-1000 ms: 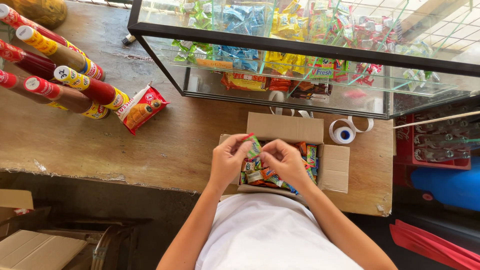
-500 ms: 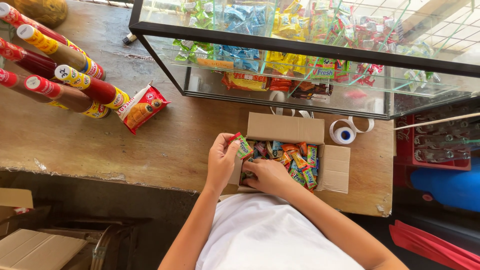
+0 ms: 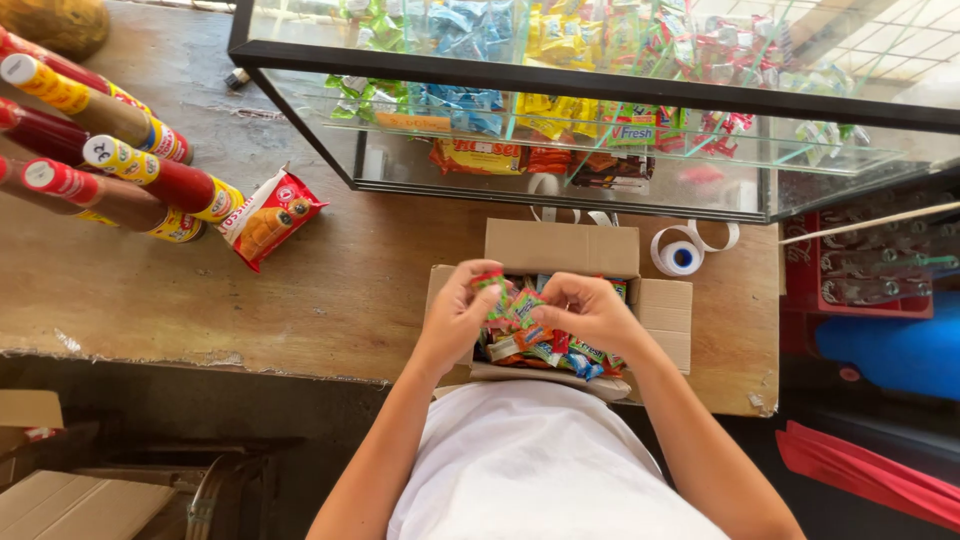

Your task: Sorting various candy and gum packets from a cardboard box into a glass display case in a grocery store.

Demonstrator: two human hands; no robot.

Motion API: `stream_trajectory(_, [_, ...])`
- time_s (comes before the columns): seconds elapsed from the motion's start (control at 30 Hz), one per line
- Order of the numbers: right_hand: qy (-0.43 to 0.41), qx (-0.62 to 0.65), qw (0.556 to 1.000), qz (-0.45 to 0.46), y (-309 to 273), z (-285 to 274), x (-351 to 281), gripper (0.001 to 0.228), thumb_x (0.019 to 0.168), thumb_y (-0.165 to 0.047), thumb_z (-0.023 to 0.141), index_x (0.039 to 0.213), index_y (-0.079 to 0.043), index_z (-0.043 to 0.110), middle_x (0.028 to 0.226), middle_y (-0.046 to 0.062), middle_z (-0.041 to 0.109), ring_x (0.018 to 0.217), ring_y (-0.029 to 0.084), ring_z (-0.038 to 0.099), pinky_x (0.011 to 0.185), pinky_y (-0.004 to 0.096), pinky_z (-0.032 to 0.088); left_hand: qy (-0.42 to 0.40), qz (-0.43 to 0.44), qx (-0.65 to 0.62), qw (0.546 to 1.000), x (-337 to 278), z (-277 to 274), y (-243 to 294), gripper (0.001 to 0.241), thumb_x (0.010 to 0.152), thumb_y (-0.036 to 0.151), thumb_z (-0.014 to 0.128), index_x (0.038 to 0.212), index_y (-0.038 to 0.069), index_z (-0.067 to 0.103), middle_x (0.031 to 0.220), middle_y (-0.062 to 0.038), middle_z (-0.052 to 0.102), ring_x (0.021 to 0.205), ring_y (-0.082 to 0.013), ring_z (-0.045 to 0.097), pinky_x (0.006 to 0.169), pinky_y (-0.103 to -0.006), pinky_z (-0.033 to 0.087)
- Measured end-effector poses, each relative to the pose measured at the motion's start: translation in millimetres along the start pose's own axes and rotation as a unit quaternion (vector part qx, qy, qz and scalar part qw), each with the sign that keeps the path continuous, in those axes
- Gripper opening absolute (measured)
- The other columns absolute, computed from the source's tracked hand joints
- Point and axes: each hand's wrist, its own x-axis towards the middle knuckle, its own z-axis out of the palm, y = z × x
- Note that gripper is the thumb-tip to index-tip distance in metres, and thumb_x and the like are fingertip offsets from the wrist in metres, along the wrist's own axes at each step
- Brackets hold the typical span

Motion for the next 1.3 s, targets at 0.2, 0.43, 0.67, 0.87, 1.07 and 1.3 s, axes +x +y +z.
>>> stream_trajectory(0.2, [0.075, -0.012, 0.997, 0.01, -12, -1, -11, 0.014, 0.093, -0.018, 0.074, 0.092, -0.004, 0.071, 0.074, -0.007, 0.063, 0.067, 0.0, 0.051, 0.057, 0.021, 0.043, -0.085, -0.047, 0.042, 0.994, -1, 28, 6, 0.029, 0.101, 0.012, 0.064, 0.128, 0.003, 0.058, 0.107, -0.006, 0.069, 0.09, -0.0085, 0.066, 0.068, -0.0268, 0.059])
stream_trajectory(0.43, [0.08, -0.365, 0.919, 0.124, -48, -6, -49, 0.021, 0.083, -0.031, 0.08, 0.095, -0.014, 0.077, 0.074, 0.005, 0.072, 0.068, 0.021, 0.065, 0.064, 0.037, 0.053, -0.037, -0.032, 0.013, 0.999, 0, 15, -14, 0.031, 0.099, 0.005, 0.059, 0.13, 0.005, 0.056, 0.111, -0.007, 0.069, 0.094, -0.0127, 0.072, 0.069, -0.0266, 0.06])
stream_trajectory(0.67, [0.054, -0.443, 0.889, 0.105, -15, 4, -50, 0.034, 0.077, -0.027, 0.08, 0.107, -0.017, 0.068, 0.093, 0.007, 0.07, 0.088, 0.028, 0.069, 0.076, 0.044, 0.054, -0.071, -0.1, 0.051, 0.991, -5, 32, -8, 0.034, 0.099, 0.005, 0.056, 0.133, 0.012, 0.057, 0.118, -0.004, 0.066, 0.092, -0.01, 0.07, 0.064, -0.0254, 0.061])
stream_trajectory(0.87, [0.084, -0.306, 0.947, 0.042, 4, -12, -40, 0.02, 0.079, -0.018, 0.084, 0.092, -0.008, 0.072, 0.08, 0.006, 0.069, 0.073, 0.018, 0.067, 0.065, 0.035, 0.054, -0.065, -0.099, 0.11, 0.987, -7, 30, -12, 0.032, 0.098, 0.013, 0.063, 0.13, 0.01, 0.061, 0.101, -0.006, 0.074, 0.083, -0.0101, 0.071, 0.066, -0.0239, 0.06])
stream_trajectory(1.07, [0.093, 0.0, 0.994, 0.058, -14, -14, -32, 0.012, 0.088, -0.012, 0.078, 0.094, -0.003, 0.072, 0.081, 0.0, 0.072, 0.071, 0.003, 0.063, 0.062, 0.023, 0.051, -0.087, -0.057, 0.111, 0.988, -13, 44, 2, 0.041, 0.089, 0.014, 0.078, 0.126, 0.007, 0.06, 0.098, -0.005, 0.073, 0.083, -0.0104, 0.071, 0.067, -0.0256, 0.061])
stream_trajectory(1.3, [0.128, -0.281, 0.948, 0.077, -26, -21, -42, 0.02, 0.087, -0.021, 0.08, 0.103, -0.01, 0.076, 0.089, 0.004, 0.078, 0.081, 0.017, 0.069, 0.071, 0.033, 0.055, -0.049, -0.059, 0.086, 0.993, -12, 44, -10, 0.031, 0.098, 0.01, 0.063, 0.128, 0.011, 0.059, 0.107, -0.005, 0.07, 0.094, -0.011, 0.072, 0.065, -0.0283, 0.064])
